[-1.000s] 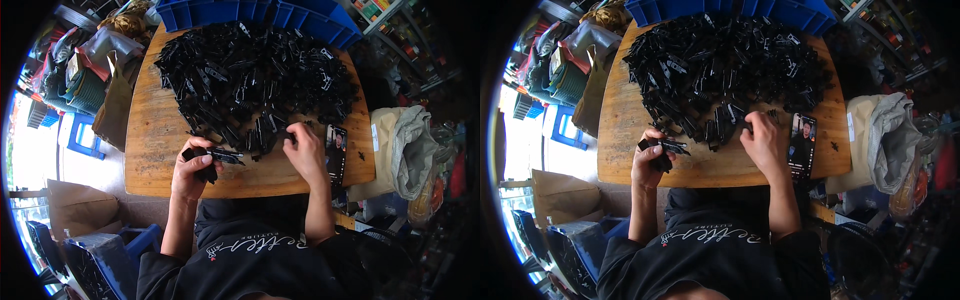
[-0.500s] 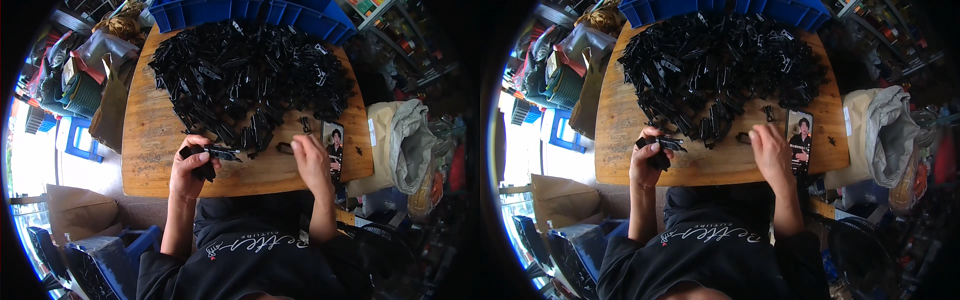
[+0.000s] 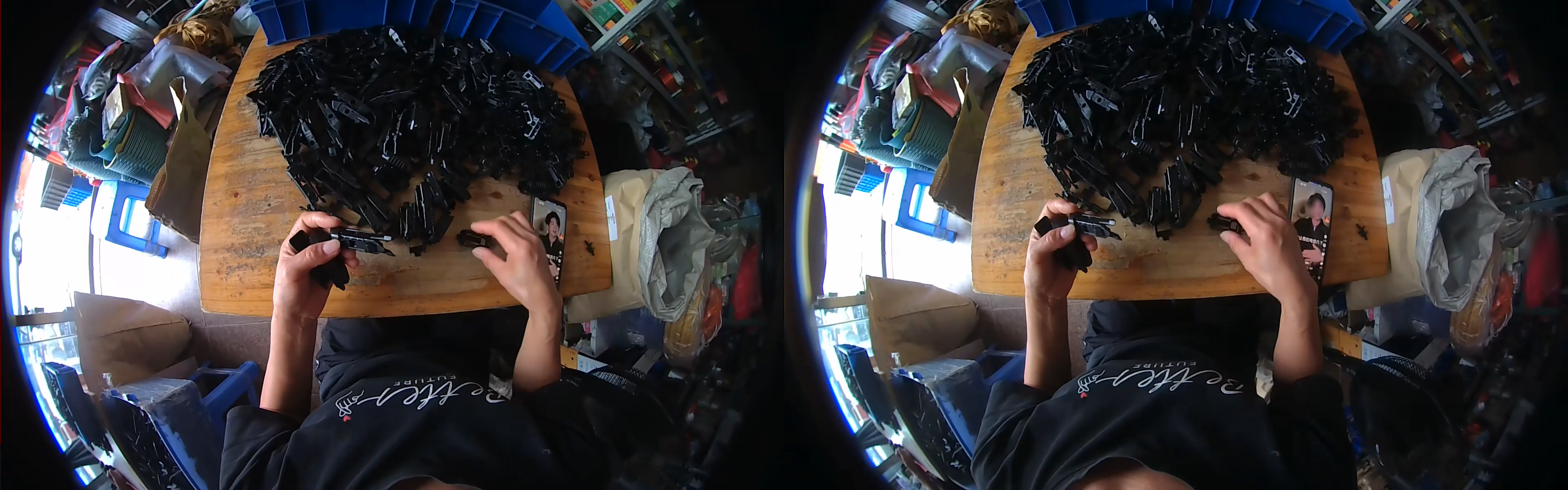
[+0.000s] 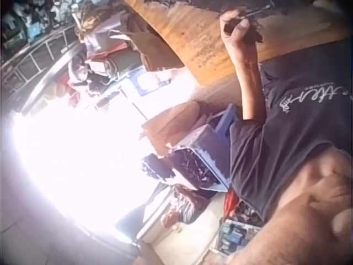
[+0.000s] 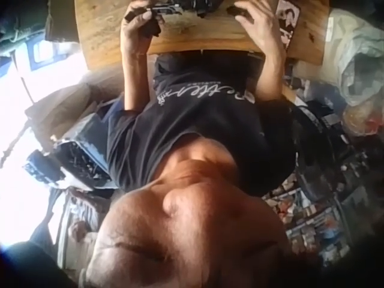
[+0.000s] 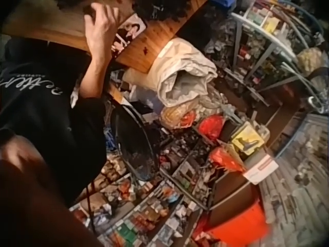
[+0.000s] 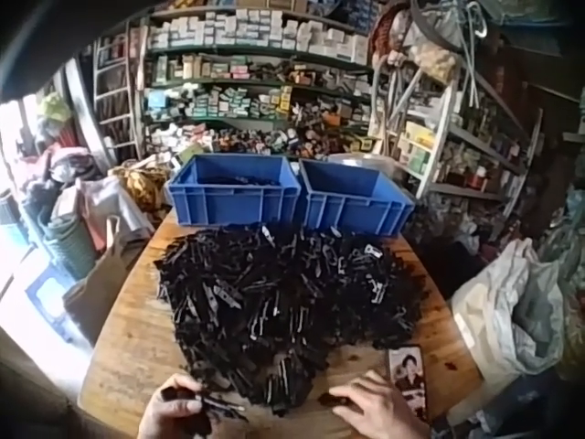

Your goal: Assembling and sorting black plastic clips at a manufacturing workbench.

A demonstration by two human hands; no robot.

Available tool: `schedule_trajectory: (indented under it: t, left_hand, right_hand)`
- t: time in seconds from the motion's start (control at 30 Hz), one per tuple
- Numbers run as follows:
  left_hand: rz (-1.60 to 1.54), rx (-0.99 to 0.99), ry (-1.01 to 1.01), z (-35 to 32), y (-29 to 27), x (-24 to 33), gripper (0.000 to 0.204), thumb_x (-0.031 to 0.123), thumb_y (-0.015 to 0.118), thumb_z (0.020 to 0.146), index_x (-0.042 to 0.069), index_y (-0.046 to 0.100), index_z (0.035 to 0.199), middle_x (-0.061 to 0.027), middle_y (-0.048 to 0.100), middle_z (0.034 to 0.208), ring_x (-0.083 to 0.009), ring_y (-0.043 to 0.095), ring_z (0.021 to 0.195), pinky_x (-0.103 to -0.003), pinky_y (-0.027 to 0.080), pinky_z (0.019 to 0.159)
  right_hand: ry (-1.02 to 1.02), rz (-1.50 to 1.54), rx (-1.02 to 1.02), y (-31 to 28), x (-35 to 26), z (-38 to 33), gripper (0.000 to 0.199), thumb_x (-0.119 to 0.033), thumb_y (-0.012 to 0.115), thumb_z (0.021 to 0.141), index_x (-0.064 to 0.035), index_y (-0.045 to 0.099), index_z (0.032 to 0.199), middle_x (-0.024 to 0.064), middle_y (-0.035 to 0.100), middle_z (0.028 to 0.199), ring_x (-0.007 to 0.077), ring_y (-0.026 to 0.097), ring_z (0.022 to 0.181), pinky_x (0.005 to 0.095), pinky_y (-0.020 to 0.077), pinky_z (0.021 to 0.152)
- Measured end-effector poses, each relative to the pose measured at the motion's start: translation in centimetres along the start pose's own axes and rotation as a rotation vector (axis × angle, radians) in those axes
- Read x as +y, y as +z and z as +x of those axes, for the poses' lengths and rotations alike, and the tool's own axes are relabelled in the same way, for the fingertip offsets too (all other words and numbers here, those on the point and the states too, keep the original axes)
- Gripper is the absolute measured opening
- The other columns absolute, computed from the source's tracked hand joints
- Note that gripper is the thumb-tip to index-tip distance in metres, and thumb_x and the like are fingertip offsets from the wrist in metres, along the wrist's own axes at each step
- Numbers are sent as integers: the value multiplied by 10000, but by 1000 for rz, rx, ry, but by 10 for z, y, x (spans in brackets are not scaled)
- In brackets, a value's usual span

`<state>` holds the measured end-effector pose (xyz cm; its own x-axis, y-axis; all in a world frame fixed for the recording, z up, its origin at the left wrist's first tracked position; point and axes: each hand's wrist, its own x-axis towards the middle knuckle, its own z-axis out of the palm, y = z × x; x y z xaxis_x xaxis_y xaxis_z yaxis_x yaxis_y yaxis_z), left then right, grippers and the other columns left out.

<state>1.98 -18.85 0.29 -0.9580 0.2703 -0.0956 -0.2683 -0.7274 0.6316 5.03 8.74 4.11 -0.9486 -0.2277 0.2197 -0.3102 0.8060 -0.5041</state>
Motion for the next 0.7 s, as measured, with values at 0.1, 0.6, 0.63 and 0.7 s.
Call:
schedule_trajectory:
  t: [0.1,0.6,0.63,0.7]
  left_hand:
    - [-4,2,-15,2,6,-1,240,-33,574,754,1,527,987,-128,605,776,-206,618,667,-319,531,641]
    - [105,60,-54,-3,13,-5,190,-28,600,757,-3,552,939,-94,604,785,-188,627,682,-303,533,651]
    - [106,55,-52,-3,13,-6,188,-30,597,758,-3,551,939,-94,603,783,-187,627,683,-303,534,651]
    - [108,55,-46,-3,13,-6,187,-31,593,760,-4,551,940,-93,602,782,-186,628,684,-304,535,651]
  right_hand:
    - [12,-38,-1,3,4,-3,280,-1,682,658,-10,603,926,83,592,851,252,524,852,341,439,741]
    - [34,-23,60,18,4,-12,337,8,680,677,-9,598,1003,98,592,963,273,531,884,347,452,769]
    - [41,-24,62,18,4,-12,338,9,681,677,-6,597,1004,99,593,965,274,533,879,348,453,767]
    - [22,-50,73,16,2,-11,326,6,681,681,-6,600,997,100,593,955,273,533,872,345,455,759]
